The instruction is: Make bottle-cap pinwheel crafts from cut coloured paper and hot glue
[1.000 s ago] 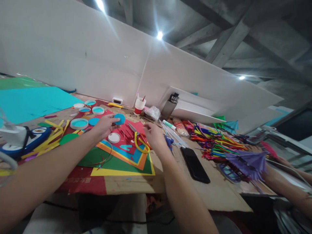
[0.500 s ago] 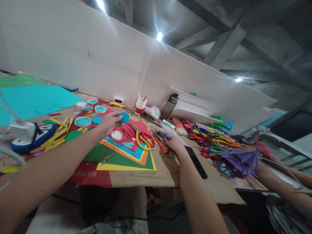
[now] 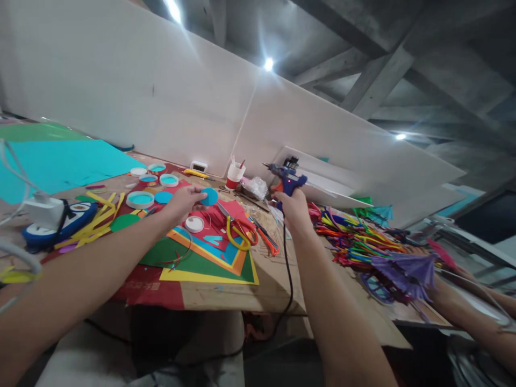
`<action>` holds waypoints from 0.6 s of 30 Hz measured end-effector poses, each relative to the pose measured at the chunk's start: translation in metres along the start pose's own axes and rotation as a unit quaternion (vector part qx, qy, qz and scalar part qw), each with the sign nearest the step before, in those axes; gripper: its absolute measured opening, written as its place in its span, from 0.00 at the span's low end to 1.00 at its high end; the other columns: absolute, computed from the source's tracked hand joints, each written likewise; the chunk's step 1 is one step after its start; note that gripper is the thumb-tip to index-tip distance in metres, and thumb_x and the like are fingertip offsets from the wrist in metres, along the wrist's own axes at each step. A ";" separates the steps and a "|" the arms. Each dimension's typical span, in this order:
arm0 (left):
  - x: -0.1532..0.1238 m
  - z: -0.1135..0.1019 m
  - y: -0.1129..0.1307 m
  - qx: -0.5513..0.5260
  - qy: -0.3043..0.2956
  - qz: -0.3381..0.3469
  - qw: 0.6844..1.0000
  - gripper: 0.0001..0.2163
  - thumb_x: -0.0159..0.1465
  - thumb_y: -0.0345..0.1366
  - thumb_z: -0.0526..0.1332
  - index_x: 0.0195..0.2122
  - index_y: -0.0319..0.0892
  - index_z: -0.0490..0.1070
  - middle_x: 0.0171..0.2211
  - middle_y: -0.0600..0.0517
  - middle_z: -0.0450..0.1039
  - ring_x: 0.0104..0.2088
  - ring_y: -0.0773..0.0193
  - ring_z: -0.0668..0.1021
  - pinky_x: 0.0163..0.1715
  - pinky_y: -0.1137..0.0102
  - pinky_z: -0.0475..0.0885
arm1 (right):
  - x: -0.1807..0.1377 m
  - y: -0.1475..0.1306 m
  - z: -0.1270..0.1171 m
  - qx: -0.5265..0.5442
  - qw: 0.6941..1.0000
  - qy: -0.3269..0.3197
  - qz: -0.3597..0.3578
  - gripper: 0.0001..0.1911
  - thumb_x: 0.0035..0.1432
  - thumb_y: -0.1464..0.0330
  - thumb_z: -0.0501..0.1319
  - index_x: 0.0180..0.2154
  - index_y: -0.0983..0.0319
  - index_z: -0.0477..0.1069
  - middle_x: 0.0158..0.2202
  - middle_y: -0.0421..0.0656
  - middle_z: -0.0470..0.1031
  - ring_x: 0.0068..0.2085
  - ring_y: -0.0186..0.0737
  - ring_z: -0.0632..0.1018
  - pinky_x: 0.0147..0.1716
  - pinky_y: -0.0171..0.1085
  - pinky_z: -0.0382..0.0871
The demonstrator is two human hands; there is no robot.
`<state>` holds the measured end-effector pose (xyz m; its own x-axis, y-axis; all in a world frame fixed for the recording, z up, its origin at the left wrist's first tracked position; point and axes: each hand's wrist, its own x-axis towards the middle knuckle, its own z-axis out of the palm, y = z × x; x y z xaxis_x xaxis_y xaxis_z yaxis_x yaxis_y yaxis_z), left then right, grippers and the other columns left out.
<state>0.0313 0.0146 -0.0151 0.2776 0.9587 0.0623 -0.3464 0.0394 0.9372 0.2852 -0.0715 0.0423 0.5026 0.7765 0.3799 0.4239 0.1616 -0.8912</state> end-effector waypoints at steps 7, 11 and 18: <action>-0.004 0.003 0.002 0.017 0.017 0.005 1.000 0.03 0.56 0.27 0.62 0.30 0.37 0.67 0.26 0.51 0.72 0.26 0.65 0.77 0.23 0.66 0.78 | -0.023 0.005 0.053 0.084 0.984 -0.159 -0.009 0.15 0.48 0.64 0.60 0.38 0.64 0.68 0.27 0.38 0.71 0.24 0.31 0.70 0.24 0.31 0.67; -0.005 0.006 -0.001 0.030 0.031 0.000 0.999 0.06 0.56 0.28 0.64 0.30 0.38 0.66 0.25 0.51 0.72 0.25 0.62 0.78 0.24 0.65 0.78 | -0.037 0.017 0.052 -0.001 0.983 -0.184 0.030 0.15 0.51 0.61 0.58 0.39 0.64 0.67 0.23 0.34 0.66 0.22 0.31 0.69 0.24 0.32 0.64; -0.004 0.003 -0.008 0.054 0.016 0.005 0.998 0.06 0.55 0.29 0.66 0.32 0.35 0.70 0.30 0.45 0.77 0.30 0.58 0.80 0.33 0.62 0.78 | -0.047 0.001 0.039 -0.169 0.968 -0.180 -0.045 0.12 0.55 0.60 0.58 0.38 0.61 0.67 0.39 0.44 0.74 0.37 0.40 0.74 0.38 0.37 0.67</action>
<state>0.0355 0.0100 -0.0215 0.2462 0.9672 0.0620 -0.2500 0.0016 0.9682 0.2324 -0.0838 0.0139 0.1823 0.9405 0.2868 0.7063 0.0777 -0.7037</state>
